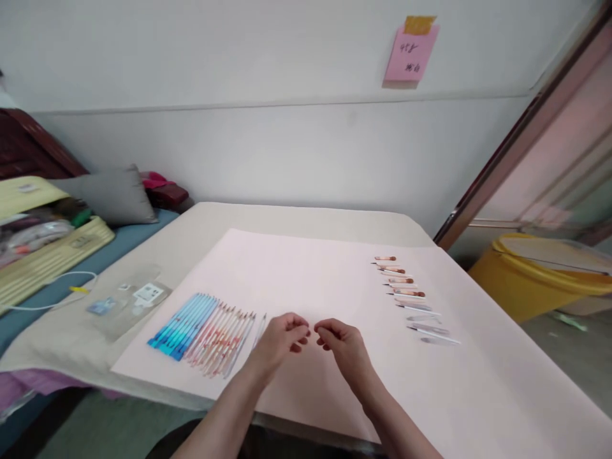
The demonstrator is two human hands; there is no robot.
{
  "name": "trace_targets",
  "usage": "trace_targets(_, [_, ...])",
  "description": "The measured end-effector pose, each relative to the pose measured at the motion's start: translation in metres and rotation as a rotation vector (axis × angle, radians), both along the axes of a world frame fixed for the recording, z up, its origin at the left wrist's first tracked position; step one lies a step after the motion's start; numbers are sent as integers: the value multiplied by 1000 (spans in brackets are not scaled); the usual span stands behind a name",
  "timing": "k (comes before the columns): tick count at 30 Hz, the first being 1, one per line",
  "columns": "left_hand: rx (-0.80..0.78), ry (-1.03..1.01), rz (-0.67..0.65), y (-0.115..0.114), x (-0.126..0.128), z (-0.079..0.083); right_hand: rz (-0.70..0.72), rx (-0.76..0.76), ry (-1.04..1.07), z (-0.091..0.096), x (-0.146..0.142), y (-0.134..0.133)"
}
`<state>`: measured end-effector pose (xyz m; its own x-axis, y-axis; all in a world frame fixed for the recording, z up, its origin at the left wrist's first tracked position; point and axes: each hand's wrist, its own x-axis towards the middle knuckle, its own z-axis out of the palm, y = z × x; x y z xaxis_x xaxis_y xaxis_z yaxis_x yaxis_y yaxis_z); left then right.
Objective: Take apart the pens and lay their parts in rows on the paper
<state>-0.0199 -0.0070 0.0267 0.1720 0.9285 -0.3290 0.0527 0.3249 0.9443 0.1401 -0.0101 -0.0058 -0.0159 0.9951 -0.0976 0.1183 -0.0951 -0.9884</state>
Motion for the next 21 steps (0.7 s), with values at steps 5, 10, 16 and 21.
trace_targets(5, [262,887,130,15,-42,7,37,-4,-13,-4,0,-2])
trace_targets(10, [151,942,136,12,-35,-17,80,2,-41,-7,-5,-5])
trace_targets(16, [243,669,188,15,-10,-38,109,19,-112,-21,-10,-4])
trace_targets(21, [244,635,216,13,-6,-51,176,10,-240,-25,-18,-7])
